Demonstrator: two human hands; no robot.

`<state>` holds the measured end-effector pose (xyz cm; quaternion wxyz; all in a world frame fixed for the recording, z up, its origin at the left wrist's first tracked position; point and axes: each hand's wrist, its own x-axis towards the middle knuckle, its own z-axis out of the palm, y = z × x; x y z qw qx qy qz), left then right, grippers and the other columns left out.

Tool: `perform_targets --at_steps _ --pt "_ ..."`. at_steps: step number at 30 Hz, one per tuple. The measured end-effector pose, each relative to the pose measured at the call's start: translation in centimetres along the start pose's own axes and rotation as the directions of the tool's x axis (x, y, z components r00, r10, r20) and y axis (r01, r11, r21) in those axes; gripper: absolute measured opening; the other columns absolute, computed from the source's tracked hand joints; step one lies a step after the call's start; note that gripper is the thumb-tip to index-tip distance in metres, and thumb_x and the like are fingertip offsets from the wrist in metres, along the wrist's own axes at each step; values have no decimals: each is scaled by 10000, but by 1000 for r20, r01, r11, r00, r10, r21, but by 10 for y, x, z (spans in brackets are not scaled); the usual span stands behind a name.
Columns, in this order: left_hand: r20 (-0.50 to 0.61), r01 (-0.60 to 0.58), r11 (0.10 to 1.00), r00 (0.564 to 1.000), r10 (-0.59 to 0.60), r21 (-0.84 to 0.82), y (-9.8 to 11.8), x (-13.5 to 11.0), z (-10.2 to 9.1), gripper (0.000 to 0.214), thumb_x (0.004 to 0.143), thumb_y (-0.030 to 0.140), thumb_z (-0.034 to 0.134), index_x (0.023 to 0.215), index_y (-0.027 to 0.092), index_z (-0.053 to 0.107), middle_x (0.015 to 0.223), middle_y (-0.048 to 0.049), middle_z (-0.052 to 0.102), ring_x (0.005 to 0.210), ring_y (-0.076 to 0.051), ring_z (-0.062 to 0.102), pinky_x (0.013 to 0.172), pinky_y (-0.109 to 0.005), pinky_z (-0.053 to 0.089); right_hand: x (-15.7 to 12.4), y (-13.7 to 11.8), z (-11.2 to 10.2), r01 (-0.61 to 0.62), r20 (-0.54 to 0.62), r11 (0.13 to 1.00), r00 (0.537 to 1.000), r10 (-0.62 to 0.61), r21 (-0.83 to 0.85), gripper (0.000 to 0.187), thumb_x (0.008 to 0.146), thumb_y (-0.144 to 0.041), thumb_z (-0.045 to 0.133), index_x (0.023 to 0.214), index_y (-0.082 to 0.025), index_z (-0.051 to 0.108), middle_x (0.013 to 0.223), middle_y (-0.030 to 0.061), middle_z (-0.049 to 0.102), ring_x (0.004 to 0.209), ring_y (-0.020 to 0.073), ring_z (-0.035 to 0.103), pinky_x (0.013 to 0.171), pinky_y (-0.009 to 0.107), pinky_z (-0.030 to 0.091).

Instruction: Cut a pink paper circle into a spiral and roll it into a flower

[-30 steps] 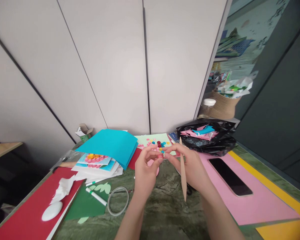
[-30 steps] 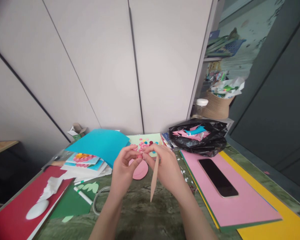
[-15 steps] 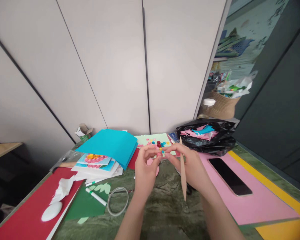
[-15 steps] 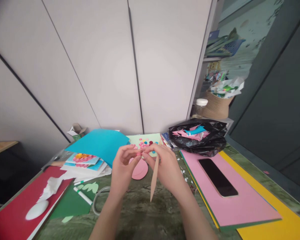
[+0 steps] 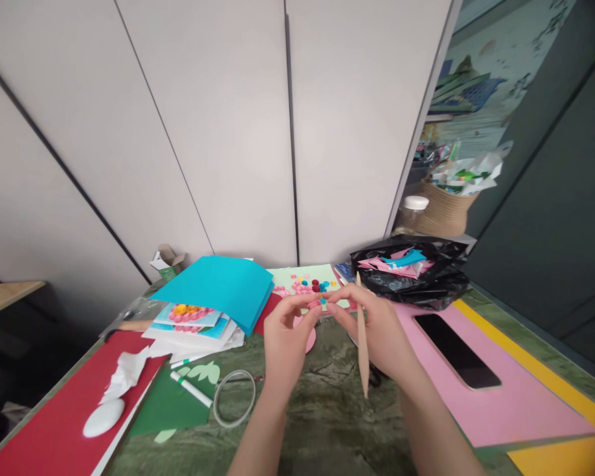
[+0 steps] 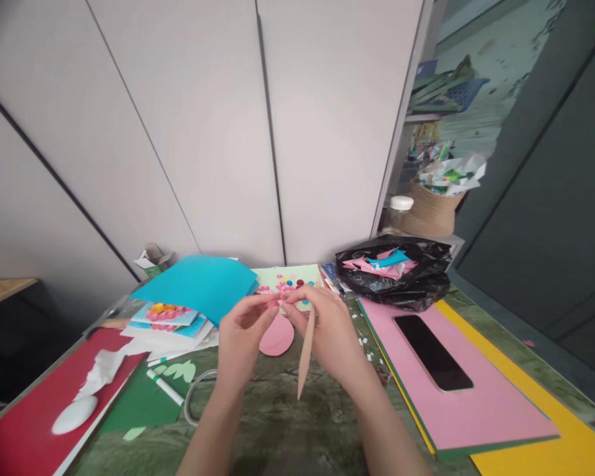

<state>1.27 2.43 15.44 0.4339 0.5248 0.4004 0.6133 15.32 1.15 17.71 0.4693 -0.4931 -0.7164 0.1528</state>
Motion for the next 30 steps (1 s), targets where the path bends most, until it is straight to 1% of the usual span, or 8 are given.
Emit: perform_targets --at_steps 3,7,12,14,19,26,30 --pt "-5 -7 1000 1000 7 28 -2 1 -1 181 694 270 697 845 172 671 868 -49 695 842 -172 631 771 -277 470 0 0 0 3 0 1000 1000 -3 1 104 838 -316 555 816 -230 608 891 16 682 825 186 612 731 298 441" --pt "17 -15 1000 1000 15 24 -1 2 -1 224 677 252 712 878 176 647 852 -44 696 821 -164 633 770 -275 463 -1 2 1 -2 -1 1000 1000 2 -1 108 837 -319 554 815 -230 611 883 13 681 824 184 613 718 288 445" --pt "9 -61 996 998 61 71 1 1 -1 235 696 202 695 908 182 597 864 -32 695 876 -151 632 913 -297 410 0 3 1 6 -5 1000 1000 -6 -13 108 836 -319 558 825 -227 614 877 20 676 826 186 606 727 295 440" --pt "11 -76 993 997 75 92 1 0 0 230 702 196 690 908 183 589 862 -26 693 889 -146 629 944 -298 389 1 3 1 6 -3 1000 1000 -6 -13 106 835 -320 561 828 -227 612 871 17 674 833 186 605 737 296 436" --pt "13 -82 991 997 81 105 0 -1 1 197 710 180 678 883 182 583 887 -26 679 851 -132 626 869 -268 424 0 3 1 1 -6 1000 1000 -1 -14 95 831 -318 570 824 -229 602 876 8 673 834 181 603 753 293 424" --pt "10 -102 993 995 102 57 -1 -1 2 166 700 146 672 833 174 576 814 -17 660 790 -134 622 744 -246 454 -1 3 1 5 -6 1000 1000 -5 -10 79 832 -310 572 834 -237 602 885 -2 674 829 172 601 763 291 414" --pt "14 -100 994 995 100 46 -2 0 3 171 698 157 677 835 178 576 818 -10 655 787 -127 622 749 -243 461 -1 4 0 6 -1 1000 1000 -6 -5 85 834 -313 571 839 -236 606 897 1 675 842 173 599 770 294 412"
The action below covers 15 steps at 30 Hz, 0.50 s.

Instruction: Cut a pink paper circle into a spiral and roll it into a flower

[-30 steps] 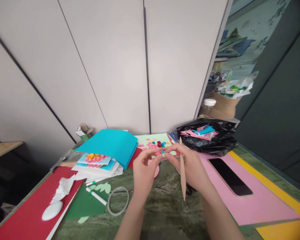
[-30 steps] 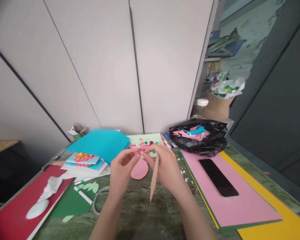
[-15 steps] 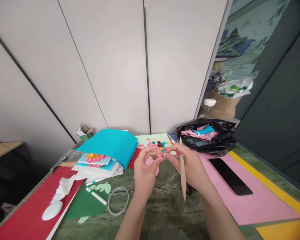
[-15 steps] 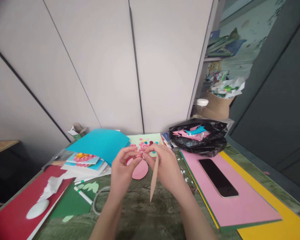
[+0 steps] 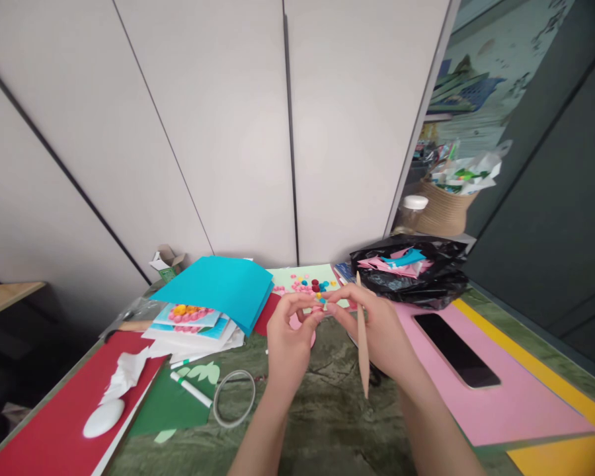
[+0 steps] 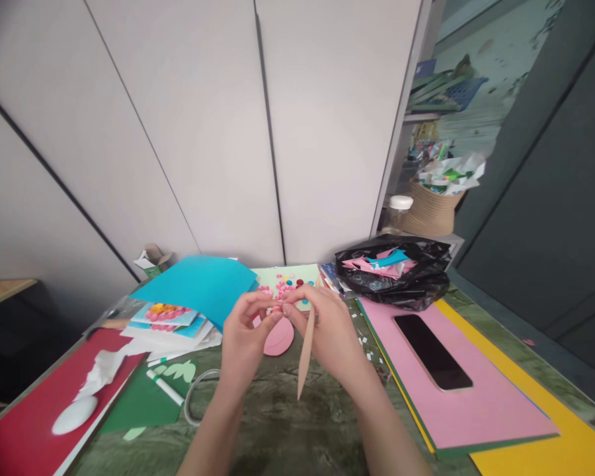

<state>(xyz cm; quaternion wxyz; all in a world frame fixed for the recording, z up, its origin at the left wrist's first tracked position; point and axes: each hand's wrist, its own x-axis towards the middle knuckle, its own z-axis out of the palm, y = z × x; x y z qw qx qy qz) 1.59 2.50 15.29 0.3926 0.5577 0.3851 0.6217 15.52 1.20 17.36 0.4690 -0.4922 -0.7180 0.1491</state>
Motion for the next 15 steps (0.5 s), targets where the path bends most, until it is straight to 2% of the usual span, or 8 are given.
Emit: perform_targets --at_steps 4,9,15 --pt "-32 37 999 999 -37 -18 0 1 1 219 670 195 713 849 177 589 857 -21 667 836 -140 632 814 -271 471 0 0 0 -5 -1 1000 1000 5 -3 94 838 -318 566 835 -237 615 892 0 680 832 171 599 767 295 412" --pt "-34 81 989 996 -86 -122 0 -1 0 121 687 176 691 785 161 622 850 -45 692 852 -165 649 803 -294 502 1 -2 0 -1 2 1000 1000 1 -7 104 842 -318 557 830 -235 618 886 2 682 821 170 603 741 288 419" --pt "-47 -32 998 998 30 -56 -3 1 -3 106 710 151 664 808 182 687 900 -41 681 939 -153 611 871 -272 469 1 -3 0 9 -13 1000 1000 -9 -22 100 838 -311 559 817 -227 610 860 2 681 803 169 602 726 283 422"
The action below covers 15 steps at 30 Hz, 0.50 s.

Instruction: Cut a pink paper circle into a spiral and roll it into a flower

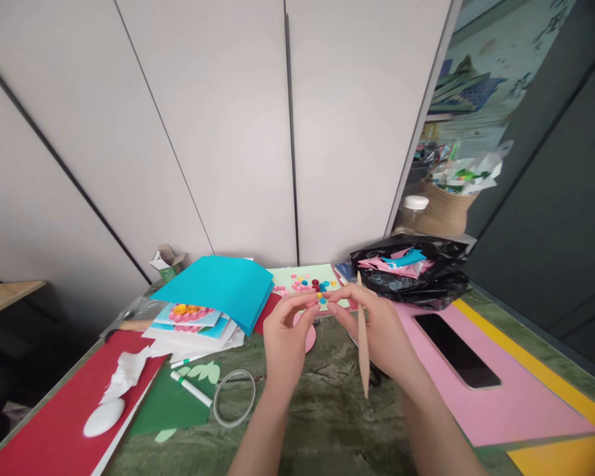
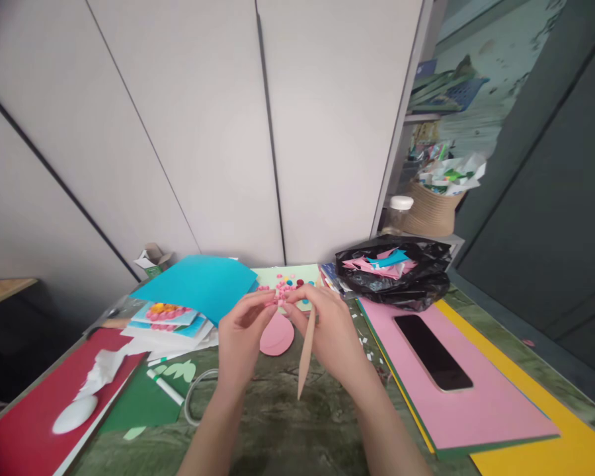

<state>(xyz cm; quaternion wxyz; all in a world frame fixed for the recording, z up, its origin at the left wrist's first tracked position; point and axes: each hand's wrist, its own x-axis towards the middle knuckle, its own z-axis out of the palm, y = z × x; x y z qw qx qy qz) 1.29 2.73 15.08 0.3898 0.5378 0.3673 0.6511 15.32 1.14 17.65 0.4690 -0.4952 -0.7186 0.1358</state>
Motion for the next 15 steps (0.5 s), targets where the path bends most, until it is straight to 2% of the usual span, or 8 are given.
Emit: perform_targets --at_steps 3,9,15 --pt "27 -13 1000 1000 12 7 -3 0 -1 119 728 172 653 836 198 696 912 -37 671 930 -152 605 856 -270 468 1 0 0 1 -2 1000 1000 -1 -3 100 841 -311 555 821 -229 609 870 2 682 801 168 601 725 282 421" --pt "28 76 996 997 -78 54 -2 -2 -2 200 683 218 702 881 193 684 883 -42 692 859 -169 631 825 -304 481 0 2 0 -12 5 1000 1000 12 -1 98 842 -316 556 830 -234 610 910 3 684 814 166 597 743 287 416" --pt "42 47 995 998 -51 91 2 -1 -1 216 684 201 695 894 180 650 852 -41 696 825 -166 640 843 -310 464 -1 1 -1 -8 2 1000 1000 8 -11 112 838 -320 557 818 -225 612 875 14 683 815 180 608 731 293 428"
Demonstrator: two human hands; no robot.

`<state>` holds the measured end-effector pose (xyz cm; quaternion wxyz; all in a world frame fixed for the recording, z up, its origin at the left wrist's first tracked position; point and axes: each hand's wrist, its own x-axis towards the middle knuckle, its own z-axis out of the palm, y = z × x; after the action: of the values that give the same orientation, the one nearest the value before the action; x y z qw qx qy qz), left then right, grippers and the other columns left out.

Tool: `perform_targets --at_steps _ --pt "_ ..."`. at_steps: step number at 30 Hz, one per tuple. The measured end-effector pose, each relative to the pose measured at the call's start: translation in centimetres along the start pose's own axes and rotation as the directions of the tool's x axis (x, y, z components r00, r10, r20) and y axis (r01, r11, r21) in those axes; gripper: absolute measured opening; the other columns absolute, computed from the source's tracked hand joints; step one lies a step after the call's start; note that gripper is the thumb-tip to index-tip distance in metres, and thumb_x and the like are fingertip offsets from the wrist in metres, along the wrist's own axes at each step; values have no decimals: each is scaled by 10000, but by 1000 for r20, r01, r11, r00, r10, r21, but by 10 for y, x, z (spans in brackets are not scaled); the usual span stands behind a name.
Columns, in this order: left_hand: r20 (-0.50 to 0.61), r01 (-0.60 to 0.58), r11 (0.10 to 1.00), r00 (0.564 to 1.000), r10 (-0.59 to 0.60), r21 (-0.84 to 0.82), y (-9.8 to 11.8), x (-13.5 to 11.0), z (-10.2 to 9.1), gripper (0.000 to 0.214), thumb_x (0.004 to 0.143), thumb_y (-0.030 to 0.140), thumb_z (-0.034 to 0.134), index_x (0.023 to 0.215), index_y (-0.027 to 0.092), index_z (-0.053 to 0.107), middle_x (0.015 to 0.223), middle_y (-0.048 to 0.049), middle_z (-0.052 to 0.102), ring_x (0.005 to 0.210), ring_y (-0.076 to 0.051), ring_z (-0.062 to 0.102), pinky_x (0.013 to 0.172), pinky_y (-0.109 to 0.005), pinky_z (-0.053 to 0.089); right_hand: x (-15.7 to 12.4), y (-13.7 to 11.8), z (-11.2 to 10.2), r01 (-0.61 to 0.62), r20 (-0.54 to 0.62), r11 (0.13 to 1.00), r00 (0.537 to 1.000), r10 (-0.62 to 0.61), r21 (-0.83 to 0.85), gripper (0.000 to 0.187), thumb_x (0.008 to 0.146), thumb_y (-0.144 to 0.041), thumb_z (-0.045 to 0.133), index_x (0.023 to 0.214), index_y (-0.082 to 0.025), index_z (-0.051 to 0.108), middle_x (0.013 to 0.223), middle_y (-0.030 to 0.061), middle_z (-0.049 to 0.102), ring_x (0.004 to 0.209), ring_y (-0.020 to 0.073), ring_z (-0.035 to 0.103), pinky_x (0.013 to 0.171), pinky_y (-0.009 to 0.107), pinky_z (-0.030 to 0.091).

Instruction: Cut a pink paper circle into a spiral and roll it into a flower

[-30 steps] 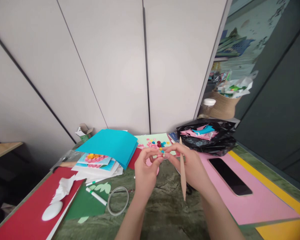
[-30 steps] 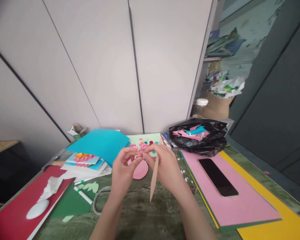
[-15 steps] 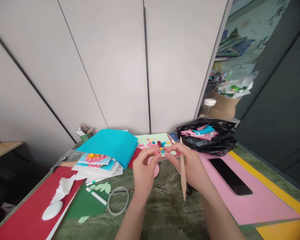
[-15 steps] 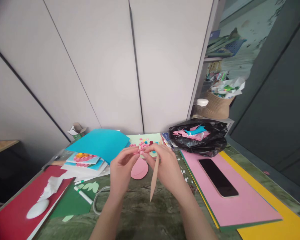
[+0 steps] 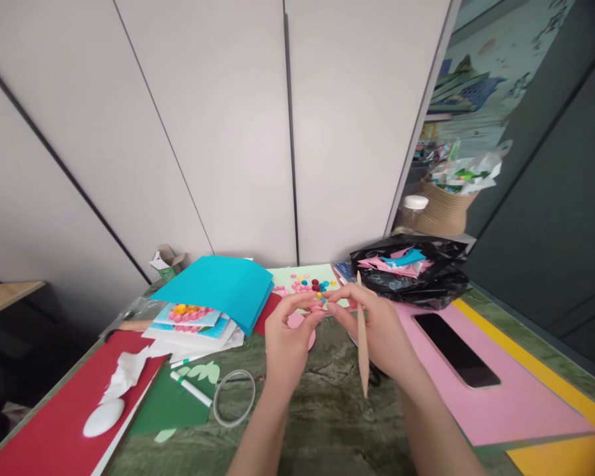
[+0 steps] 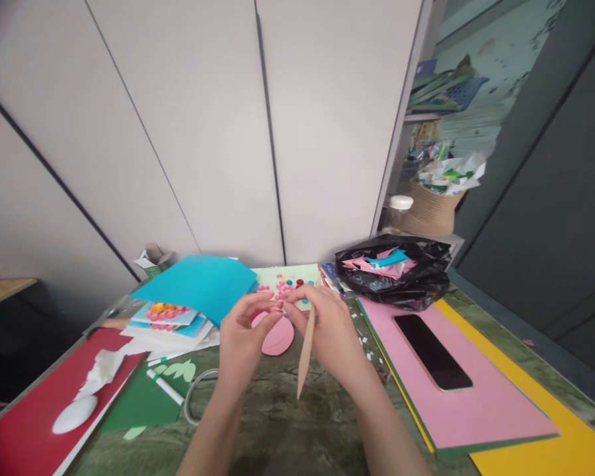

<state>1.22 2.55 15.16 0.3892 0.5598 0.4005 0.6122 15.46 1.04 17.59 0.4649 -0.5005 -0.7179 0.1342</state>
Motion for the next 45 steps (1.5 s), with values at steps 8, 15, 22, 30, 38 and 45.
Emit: perform_targets --at_steps 8,15,22,30,38,45 --pt "-5 10 999 1000 -10 46 5 -4 2 144 686 173 678 814 177 612 791 -18 663 747 -141 614 699 -251 461 1 0 1 3 -10 1000 1000 -3 7 103 834 -314 560 827 -225 611 908 28 685 831 192 611 747 314 437" --pt "51 22 1000 998 -22 4 2 -2 5 199 684 151 677 844 182 563 774 -6 659 788 -139 625 784 -267 460 0 -1 0 -1 2 1000 1000 1 -5 88 835 -309 564 827 -231 605 883 4 676 826 177 604 762 297 421" --pt "68 77 995 995 -73 -64 4 -3 6 117 688 195 685 764 162 603 794 -33 666 793 -156 637 748 -277 499 0 0 0 14 -3 1000 1000 -14 9 106 836 -313 556 816 -223 609 894 28 682 827 192 609 755 314 436" --pt "68 34 996 997 -28 -83 2 0 2 146 728 200 650 866 166 680 925 -71 686 893 -181 634 815 -298 492 1 -1 -1 0 2 1000 1000 0 -5 127 842 -324 540 821 -227 620 864 27 681 825 196 602 739 314 444" --pt "12 -6 1000 1000 6 12 2 0 1 238 731 181 648 966 185 617 901 -43 686 899 -160 629 913 -316 430 1 0 0 8 1 1000 1000 -8 -6 107 843 -309 547 824 -229 615 902 21 686 810 184 604 739 306 435" --pt "-3 -48 995 999 49 90 -1 -2 1 169 728 185 638 897 198 633 889 -43 676 838 -179 631 861 -334 433 0 0 1 17 -18 1000 1000 -17 -2 114 841 -309 543 834 -229 623 915 31 689 825 192 610 738 317 447"
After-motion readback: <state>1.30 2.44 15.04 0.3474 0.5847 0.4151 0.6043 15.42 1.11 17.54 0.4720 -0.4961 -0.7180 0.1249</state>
